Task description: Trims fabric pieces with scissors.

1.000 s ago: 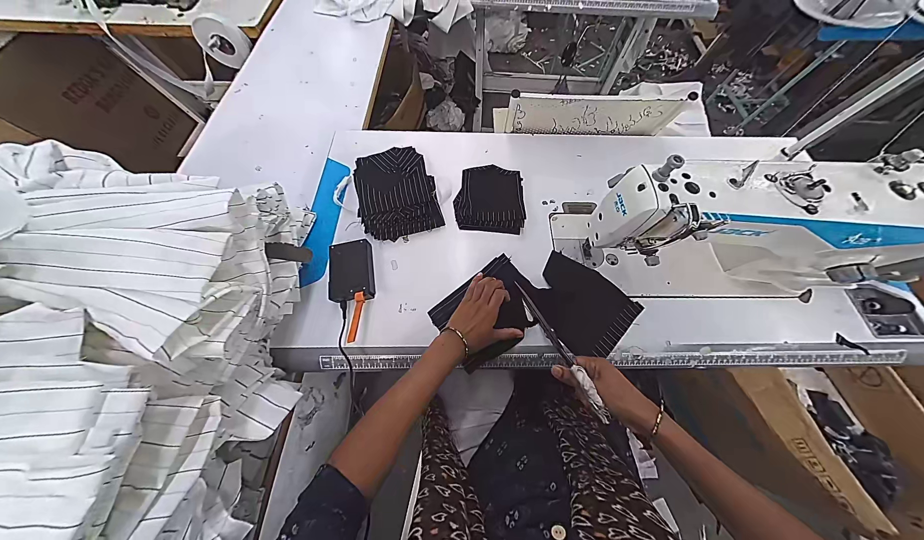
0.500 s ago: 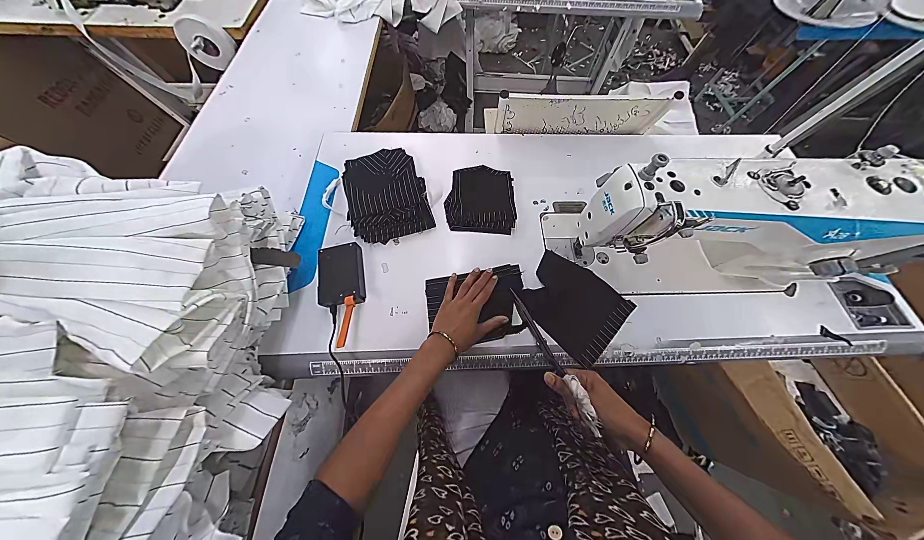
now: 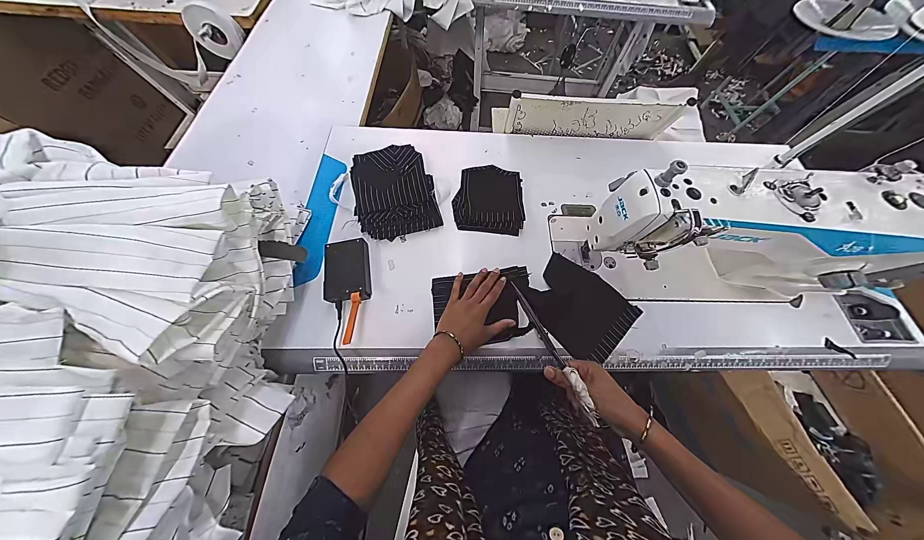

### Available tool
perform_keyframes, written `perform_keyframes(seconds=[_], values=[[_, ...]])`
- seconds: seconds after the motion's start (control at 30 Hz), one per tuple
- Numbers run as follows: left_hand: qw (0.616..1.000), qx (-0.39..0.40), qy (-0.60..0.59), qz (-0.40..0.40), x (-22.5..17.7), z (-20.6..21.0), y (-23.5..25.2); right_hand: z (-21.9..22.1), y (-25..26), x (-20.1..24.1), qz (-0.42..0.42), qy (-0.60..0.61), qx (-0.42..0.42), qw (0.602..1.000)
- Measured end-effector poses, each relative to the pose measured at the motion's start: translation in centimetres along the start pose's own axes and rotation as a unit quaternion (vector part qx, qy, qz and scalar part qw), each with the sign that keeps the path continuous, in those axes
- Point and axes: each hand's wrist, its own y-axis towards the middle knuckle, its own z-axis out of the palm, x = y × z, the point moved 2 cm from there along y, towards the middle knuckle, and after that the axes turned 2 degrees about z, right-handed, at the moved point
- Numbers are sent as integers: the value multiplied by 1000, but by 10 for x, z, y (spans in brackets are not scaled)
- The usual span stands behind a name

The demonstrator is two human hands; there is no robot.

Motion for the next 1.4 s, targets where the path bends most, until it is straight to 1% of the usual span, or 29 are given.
perform_keyframes(seconds=[0.1,0.27,0.37,0.53,0.67,0.77,0.87,0.93,1.0,1.07,1.13,1.2,1.27,1.3,1.33,1.4], values=[[1000,-2,-3,0,0,1,1,-1,8,10,8,-18,14,1000],[999,-34,-21,9,2,3,-2,-2,18,17,2,-65,5,998],[998,-50,-49,7,2,2,-2,-3,18,14,2,-65,-5,998],[998,-47,-37,5,2,3,-2,-3,19,27,11,-56,12,998],[998,-52,-47,7,-1,4,-5,-4,27,41,15,-103,16,994],[997,-55,-49,-5,-2,5,-6,-6,31,40,-2,-141,5,990],[997,-57,-46,-10,-3,7,-6,-6,32,33,-15,-131,-12,991],[998,-60,-37,-1,-3,9,-6,-6,31,30,-8,-112,-13,994],[995,-95,-30,9,-2,12,-5,-8,27,27,-1,-88,-10,996],[993,-104,-41,-34,-1,0,-3,-14,25,23,-10,-76,-24,997],[988,-68,-60,-125,0,-22,-2,-23,22,20,-26,-109,-81,990],[971,-23,-100,-215,3,-44,-1,-27,15,24,-22,-176,-147,973],[951,7,-132,-279,8,-55,-1,-26,11,25,-48,-183,-177,966],[943,6,-148,-299,10,-56,-2,-23,8,24,-68,-160,-171,970],[936,-5,-166,-311,10,-56,-4,-18,4,22,-83,-125,-147,978],[921,-58,-220,-317,10,-52,-7,-3,-2,12,-111,-28,-71,991]])
